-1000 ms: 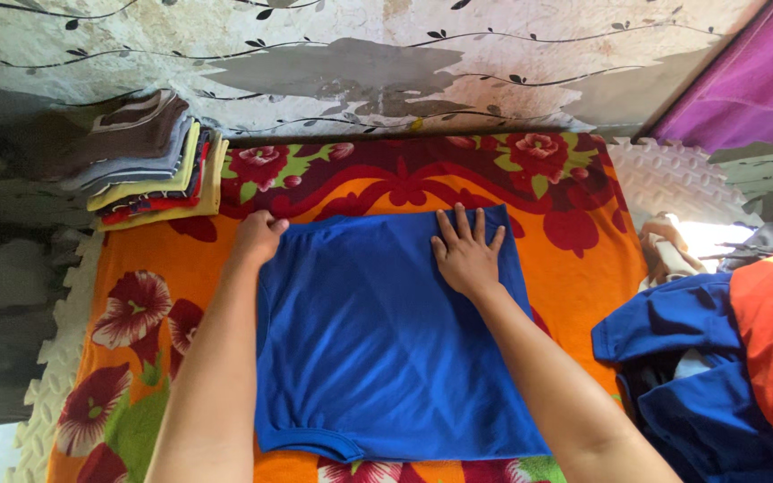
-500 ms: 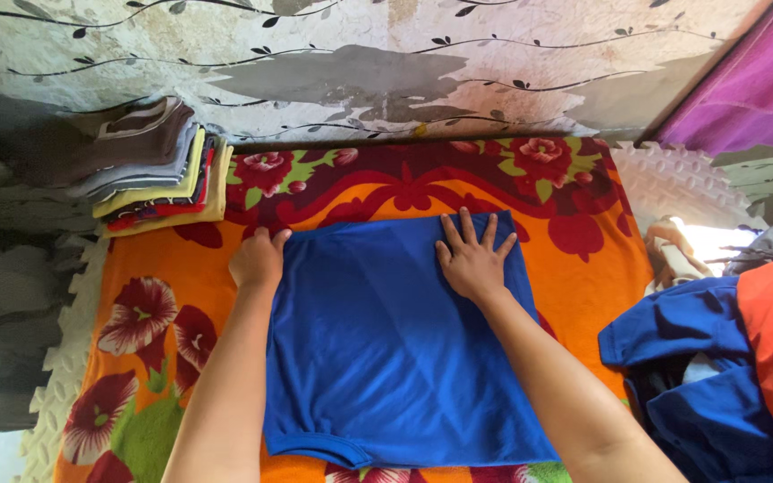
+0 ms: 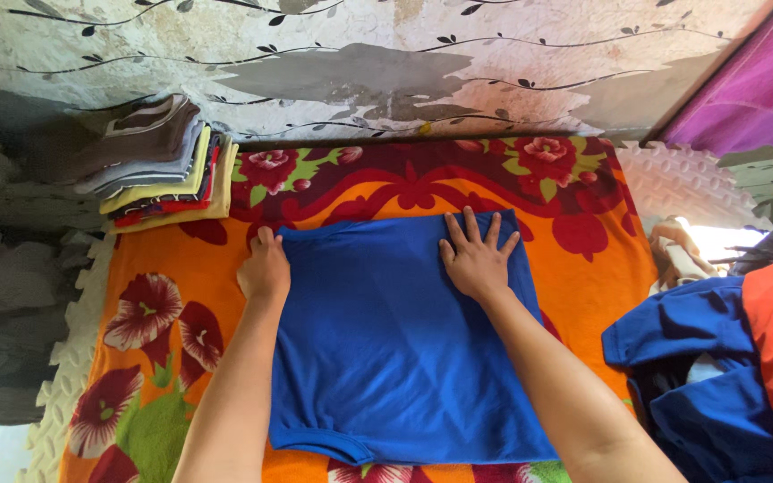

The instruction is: The person folds a blue shirt and an orange sleeveless shirt by hand on a bed, placing each folded item onto a stack of folded laundry.

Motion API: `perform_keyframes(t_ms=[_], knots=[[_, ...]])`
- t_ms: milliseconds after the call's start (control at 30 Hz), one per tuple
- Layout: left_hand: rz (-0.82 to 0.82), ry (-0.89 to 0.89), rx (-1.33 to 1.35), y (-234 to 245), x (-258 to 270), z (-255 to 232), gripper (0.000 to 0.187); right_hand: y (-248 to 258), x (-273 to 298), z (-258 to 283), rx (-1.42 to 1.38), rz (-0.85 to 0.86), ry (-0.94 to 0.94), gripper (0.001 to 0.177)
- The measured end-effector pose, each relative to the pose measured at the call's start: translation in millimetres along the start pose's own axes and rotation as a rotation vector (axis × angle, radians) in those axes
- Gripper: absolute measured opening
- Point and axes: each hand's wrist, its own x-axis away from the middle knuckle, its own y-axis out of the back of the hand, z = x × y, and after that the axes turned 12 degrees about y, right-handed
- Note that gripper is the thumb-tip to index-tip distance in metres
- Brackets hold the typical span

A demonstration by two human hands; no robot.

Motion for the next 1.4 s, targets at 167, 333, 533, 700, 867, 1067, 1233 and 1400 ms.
perform_keyframes(t_ms=[167,333,533,700,867,1067,1233,1400], knots=[[0.01,-0.023,-0.066,-3,-3,-1,0.03,-1,-1,-1,-0.012,0.01,-0.003,0.063],[-0.14,-0.033,0.1,21,21,-20,0.044,14,1,4,-0.022,0.03,-0.014,0.07],[-0.159,-0.213,0.123,28,126,-51,0.059,16,54,21,-0.02,-0.09,0.023,0.072],[-0.023,-0.149,0.02,46,210,-19,0.07,16,131,16,0.013,-0.078,-0.026,0.071],[-0.026,-0.057,-0.061,47,237,23,0.078,14,185,12,0.053,-0.075,-0.059,0.074],[0.121,-0.018,-0.046,44,238,39,0.085,12,198,14,0.008,-0.035,-0.109,0.074],[0.075,-0.066,0.088,42,239,45,0.083,15,199,13,-0.031,-0.068,-0.095,0.073],[-0.134,-0.283,0.394,61,263,54,0.056,27,220,15,-0.155,-0.391,0.16,0.053]])
